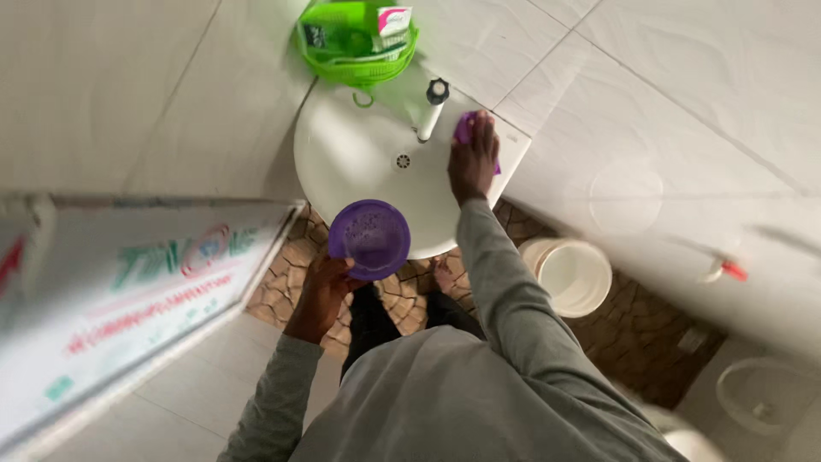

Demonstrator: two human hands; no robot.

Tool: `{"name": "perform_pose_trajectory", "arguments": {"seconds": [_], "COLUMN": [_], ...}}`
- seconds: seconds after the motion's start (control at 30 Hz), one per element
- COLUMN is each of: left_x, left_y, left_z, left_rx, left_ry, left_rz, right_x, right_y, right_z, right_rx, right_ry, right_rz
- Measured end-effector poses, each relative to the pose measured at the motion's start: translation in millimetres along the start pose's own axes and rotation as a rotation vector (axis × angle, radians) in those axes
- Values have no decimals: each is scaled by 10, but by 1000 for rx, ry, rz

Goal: The person prepares a cleaning solution by mixing a white liquid from a bottle and a white powder from a container into a bucket of water, then uses the solution and a purple cloth to wipe the sink and surrounding surfaces.

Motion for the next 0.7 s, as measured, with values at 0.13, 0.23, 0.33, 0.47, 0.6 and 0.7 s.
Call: {"name": "perform_pose_trajectory", "arguments": {"seconds": [0.13,0.23,0.33,0.47,0.6,0.7], "left_x": [422,655,761,921,1240,1592], "left_y": [259,443,481,372,263,327], "left_z": [377,579,813,1122,1042,757], "left_rx": [108,203,336,473,427,396], "left_ry": [53,30,45,127,130,170], "left_rz": [-165,-224,-283,-300,-341,-326], "right_x": [-301,-54,311,359,3,-134], "right_y": [143,-115,-510,-684,-315,-73], "right_z": [61,109,-30,-162,134,310], "right_rx": [49,112,190,-11,-103,-128], "right_ry": [-57,-236,-389,-110,-248,-486], "right_rz": [-3,69,198,159,108,139]}}
Point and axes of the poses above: each hand's wrist, its own x-axis towards the middle knuckle, its own y-axis out of the back of the hand, z = x × y, the point moved 2 cm from there along x, towards the middle knuckle, and after that the axes turned 15 degrees about x, right-handed, at the moved point
